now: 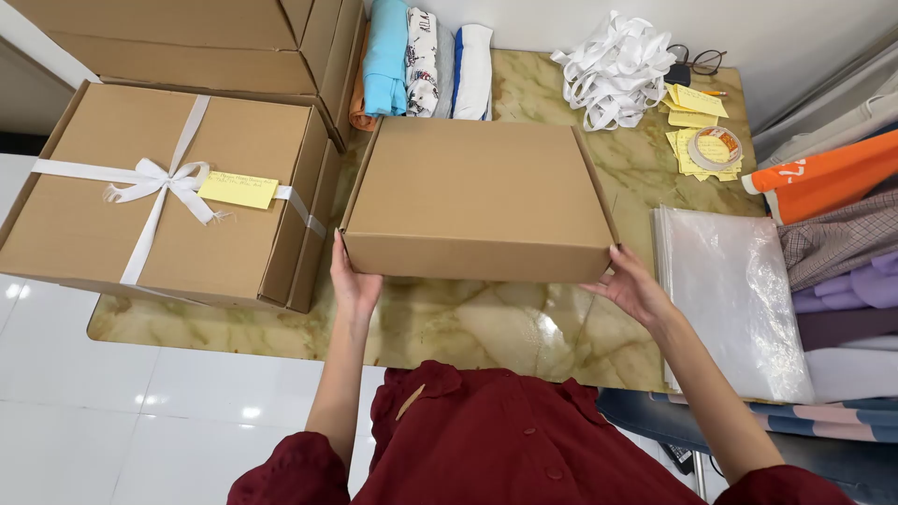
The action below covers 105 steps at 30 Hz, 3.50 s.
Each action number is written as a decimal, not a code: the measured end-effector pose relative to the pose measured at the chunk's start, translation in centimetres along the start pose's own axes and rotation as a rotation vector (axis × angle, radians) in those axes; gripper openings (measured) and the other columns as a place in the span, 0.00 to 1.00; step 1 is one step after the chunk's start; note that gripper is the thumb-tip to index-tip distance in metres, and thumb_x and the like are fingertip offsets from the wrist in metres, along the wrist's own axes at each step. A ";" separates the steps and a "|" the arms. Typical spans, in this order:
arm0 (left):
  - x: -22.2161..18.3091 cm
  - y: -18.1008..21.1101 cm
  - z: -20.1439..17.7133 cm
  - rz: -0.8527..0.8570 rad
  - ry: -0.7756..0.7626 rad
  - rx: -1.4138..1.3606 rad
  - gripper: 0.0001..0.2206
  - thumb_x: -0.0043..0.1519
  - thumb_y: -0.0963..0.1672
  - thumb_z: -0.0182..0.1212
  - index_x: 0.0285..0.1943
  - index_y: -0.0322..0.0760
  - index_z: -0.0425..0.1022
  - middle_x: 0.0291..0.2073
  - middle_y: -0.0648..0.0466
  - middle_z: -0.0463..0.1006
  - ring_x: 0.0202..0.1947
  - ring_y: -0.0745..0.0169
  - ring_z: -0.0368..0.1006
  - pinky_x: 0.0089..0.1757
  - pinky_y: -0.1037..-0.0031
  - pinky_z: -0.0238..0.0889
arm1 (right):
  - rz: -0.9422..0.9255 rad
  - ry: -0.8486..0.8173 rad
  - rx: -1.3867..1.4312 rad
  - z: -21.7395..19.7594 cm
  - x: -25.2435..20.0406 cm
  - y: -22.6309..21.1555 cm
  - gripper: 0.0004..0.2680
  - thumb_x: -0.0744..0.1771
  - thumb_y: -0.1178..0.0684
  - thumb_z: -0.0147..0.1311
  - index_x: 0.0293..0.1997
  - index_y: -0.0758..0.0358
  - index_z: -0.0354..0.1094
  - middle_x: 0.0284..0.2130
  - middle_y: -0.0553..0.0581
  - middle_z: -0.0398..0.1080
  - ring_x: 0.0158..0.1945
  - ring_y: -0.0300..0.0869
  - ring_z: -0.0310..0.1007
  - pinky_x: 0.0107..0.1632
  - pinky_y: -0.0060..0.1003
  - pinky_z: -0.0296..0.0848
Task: The person opens a cardboard box, removes a plastic-wrapped item, and places it on the table. They then wrap the item in bubble wrap and place it back into the box. The person closes the box, ties it with a white ribbon, and places a yellow tag on top. They repeat the process with another box, removing a wrapped item, wrapping it in bubble wrap, and placing it back into the box.
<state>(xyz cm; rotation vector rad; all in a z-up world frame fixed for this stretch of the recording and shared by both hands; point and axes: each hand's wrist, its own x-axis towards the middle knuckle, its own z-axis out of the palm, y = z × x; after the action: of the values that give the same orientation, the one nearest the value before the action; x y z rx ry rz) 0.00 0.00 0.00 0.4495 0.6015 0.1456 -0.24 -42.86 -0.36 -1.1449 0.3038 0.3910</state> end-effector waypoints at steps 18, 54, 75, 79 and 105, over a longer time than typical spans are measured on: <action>-9.7 1.3 -0.6 0.310 0.106 0.937 0.24 0.72 0.52 0.36 0.74 0.41 0.62 0.77 0.43 0.47 0.77 0.46 0.38 0.71 0.58 0.35 | 0.374 0.111 -1.080 1.1 -3.4 -2.4 0.35 0.69 0.26 0.36 0.30 0.81 0.76 0.18 0.76 0.75 0.21 0.56 0.79 0.29 0.42 0.79; 9.5 8.0 30.1 0.955 -0.274 0.820 0.26 0.71 0.59 0.39 0.67 0.47 0.69 0.65 0.49 0.70 0.69 0.51 0.61 0.67 0.60 0.51 | -0.581 0.169 -0.535 11.6 16.5 -32.0 0.19 0.73 0.42 0.39 0.52 0.78 0.62 0.35 0.73 0.76 0.36 0.47 0.82 0.24 0.23 0.58; 25.4 7.7 30.8 0.491 -0.298 1.152 0.34 0.66 0.56 0.57 0.76 0.34 0.56 0.70 0.37 0.62 0.72 0.38 0.54 0.66 0.48 0.51 | -0.745 0.179 -0.544 13.7 19.3 -31.8 0.08 0.72 0.52 0.50 0.54 0.61 0.71 0.43 0.59 0.76 0.50 0.44 0.77 0.50 0.34 0.72; 19.9 7.5 28.9 0.559 -0.344 1.158 0.32 0.68 0.53 0.56 0.75 0.32 0.56 0.71 0.36 0.59 0.72 0.37 0.53 0.65 0.47 0.52 | -0.865 0.168 -0.620 13.5 16.1 -29.0 0.07 0.72 0.53 0.51 0.53 0.61 0.72 0.42 0.59 0.76 0.49 0.43 0.77 0.49 0.33 0.72; 12.6 -10.6 0.7 0.007 -0.379 1.929 0.39 0.60 0.58 0.60 0.80 0.53 0.51 0.77 0.42 0.47 0.77 0.38 0.43 0.66 0.42 0.43 | -0.261 0.358 -1.291 -0.2 13.6 3.0 0.17 0.67 0.58 0.56 0.65 0.58 0.66 0.69 0.77 0.49 0.72 0.70 0.51 0.67 0.64 0.58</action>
<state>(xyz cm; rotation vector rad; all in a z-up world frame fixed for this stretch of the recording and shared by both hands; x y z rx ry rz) 10.75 -6.40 -10.72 2.2741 0.1821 -0.5940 10.59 -40.06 -8.70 -2.5048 0.1874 0.1065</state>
